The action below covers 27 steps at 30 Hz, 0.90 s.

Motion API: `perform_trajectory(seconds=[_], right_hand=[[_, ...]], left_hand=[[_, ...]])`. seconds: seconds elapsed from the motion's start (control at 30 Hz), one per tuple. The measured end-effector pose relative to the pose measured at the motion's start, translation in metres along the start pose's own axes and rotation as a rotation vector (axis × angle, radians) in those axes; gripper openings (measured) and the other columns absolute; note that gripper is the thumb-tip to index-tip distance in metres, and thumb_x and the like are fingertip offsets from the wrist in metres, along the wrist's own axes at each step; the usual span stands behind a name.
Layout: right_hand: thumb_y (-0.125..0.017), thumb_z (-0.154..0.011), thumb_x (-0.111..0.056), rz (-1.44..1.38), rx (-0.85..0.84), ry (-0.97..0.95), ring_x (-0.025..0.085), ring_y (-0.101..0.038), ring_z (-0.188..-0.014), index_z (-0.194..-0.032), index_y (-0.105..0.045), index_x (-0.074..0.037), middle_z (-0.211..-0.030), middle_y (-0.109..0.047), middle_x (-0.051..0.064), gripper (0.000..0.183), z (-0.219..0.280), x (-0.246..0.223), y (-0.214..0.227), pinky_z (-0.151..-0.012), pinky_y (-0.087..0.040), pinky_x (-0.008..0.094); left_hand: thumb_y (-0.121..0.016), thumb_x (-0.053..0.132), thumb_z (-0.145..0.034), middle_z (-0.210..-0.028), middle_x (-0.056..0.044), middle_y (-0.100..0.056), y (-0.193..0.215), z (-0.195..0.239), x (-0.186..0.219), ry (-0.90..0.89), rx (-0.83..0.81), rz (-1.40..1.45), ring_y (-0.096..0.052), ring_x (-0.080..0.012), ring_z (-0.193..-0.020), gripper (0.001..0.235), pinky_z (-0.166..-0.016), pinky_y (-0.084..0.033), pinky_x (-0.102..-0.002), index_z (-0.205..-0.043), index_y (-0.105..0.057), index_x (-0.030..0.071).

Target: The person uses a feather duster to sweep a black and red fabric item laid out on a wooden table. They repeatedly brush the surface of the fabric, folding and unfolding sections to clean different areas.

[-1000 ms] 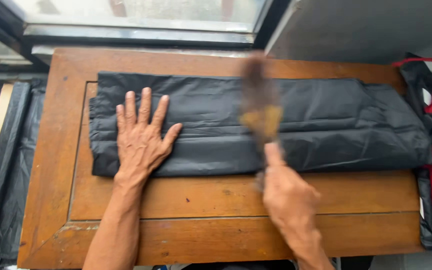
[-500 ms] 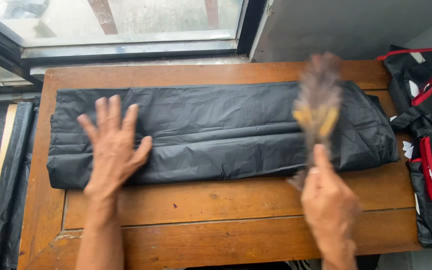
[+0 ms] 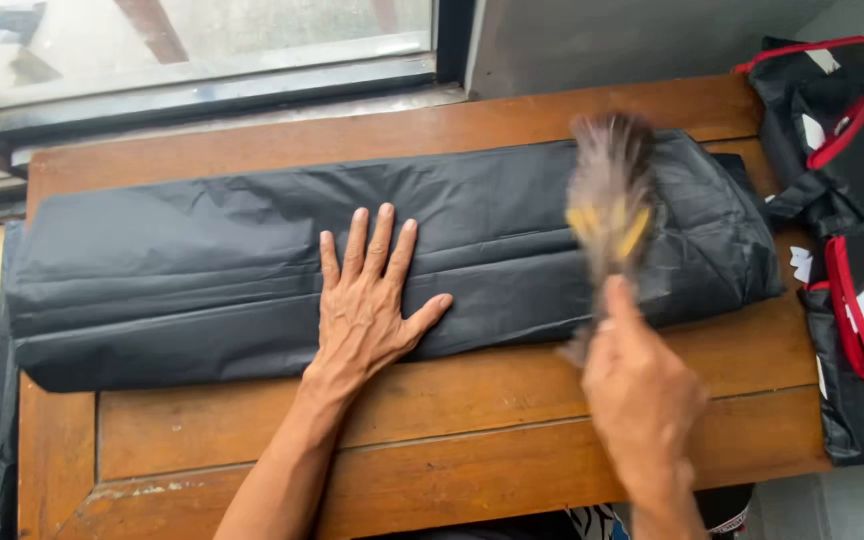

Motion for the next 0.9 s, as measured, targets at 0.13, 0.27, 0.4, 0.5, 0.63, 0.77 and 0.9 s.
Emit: perform_trajectory(seconds=[0.13,0.27,0.4,0.5,0.63,0.77,0.9], right_hand=[[-0.053,-0.090,-0.022,-0.187,0.178,0.430,0.023,-0.052,-0.042,-0.134,-0.058,-0.025,-0.065,-0.057,-0.001,0.044,0.041,-0.075,0.008,-0.039,-0.043,0.040],[-0.044,-0.091,-0.032,-0.031,0.008,0.295,0.027,-0.053,-0.040,-0.135,-0.052,-0.041,-0.059,-0.057,-0.003,0.045,0.026,-0.042,-0.040,-0.032,-0.037,0.047],[-0.042,-0.094,-0.035,0.132,-0.161,-0.093,0.043,-0.068,-0.068,-0.138,-0.048,-0.049,-0.076,-0.071,0.005,0.047,-0.001,0.038,-0.016,-0.054,-0.050,0.058],[-0.041,-0.094,-0.033,0.106,-0.164,-0.168,0.044,-0.068,-0.074,-0.140,-0.051,-0.043,-0.090,-0.073,0.009,0.048,-0.006,0.057,-0.002,-0.057,-0.049,0.054],[-0.061,-0.092,-0.039,0.029,0.190,0.048,0.044,-0.066,-0.071,-0.125,-0.065,-0.019,-0.081,-0.071,0.016,0.038,-0.017,0.037,0.030,-0.056,-0.049,0.053],[-0.073,-0.090,-0.025,-0.100,0.442,0.402,0.032,-0.063,-0.070,-0.095,-0.065,-0.010,-0.080,-0.068,0.004,0.018,-0.053,-0.010,0.055,-0.069,-0.048,0.043],[-0.075,-0.079,-0.039,-0.152,0.540,0.676,0.023,-0.064,-0.091,-0.086,-0.062,-0.016,-0.088,-0.057,0.001,0.027,-0.117,-0.051,0.031,-0.088,-0.046,0.037]], left_hand=[[-0.054,0.063,-0.081,-0.150,-0.015,-0.036,-0.001,0.002,0.000,-0.019,0.028,-0.009,-0.023,-0.0345,-0.144,0.077,-0.114,-0.013,-0.061,-0.133,-0.049,0.006],[-0.051,0.065,-0.087,-0.154,-0.014,-0.031,0.003,0.003,-0.002,0.015,0.047,-0.011,-0.023,-0.0348,-0.143,0.081,-0.112,-0.010,-0.064,-0.145,-0.042,0.010],[-0.049,0.066,-0.087,-0.154,-0.013,-0.031,0.004,0.002,-0.003,0.024,0.031,0.021,-0.023,-0.0347,-0.144,0.080,-0.113,-0.010,-0.063,-0.145,-0.041,0.012],[-0.053,0.066,-0.084,-0.153,-0.008,-0.034,0.013,-0.004,-0.015,0.049,0.008,0.048,-0.027,-0.0295,-0.143,0.078,-0.112,-0.016,-0.060,-0.145,-0.041,0.018],[-0.067,0.036,-0.090,-0.128,-0.019,-0.054,0.053,-0.033,-0.061,-0.087,0.178,0.076,-0.048,-0.0392,-0.122,0.037,-0.100,-0.036,-0.053,-0.113,-0.063,0.007],[-0.060,0.034,-0.092,-0.135,-0.011,-0.053,0.041,-0.051,-0.144,-0.069,-0.001,0.098,-0.038,-0.0387,-0.135,0.051,-0.111,-0.019,-0.058,-0.136,-0.049,0.009],[-0.063,0.030,-0.092,-0.116,-0.002,-0.063,0.006,-0.029,-0.199,-0.113,0.179,0.068,-0.057,-0.0247,-0.120,0.034,-0.110,-0.033,-0.045,-0.124,-0.061,0.020]])
Point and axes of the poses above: each hand's wrist, its own z-axis away from the middle knuckle, its own y-axis out of the back of the hand, x = y × z, the point moved 9 cm from there along -z, towards the middle knuckle
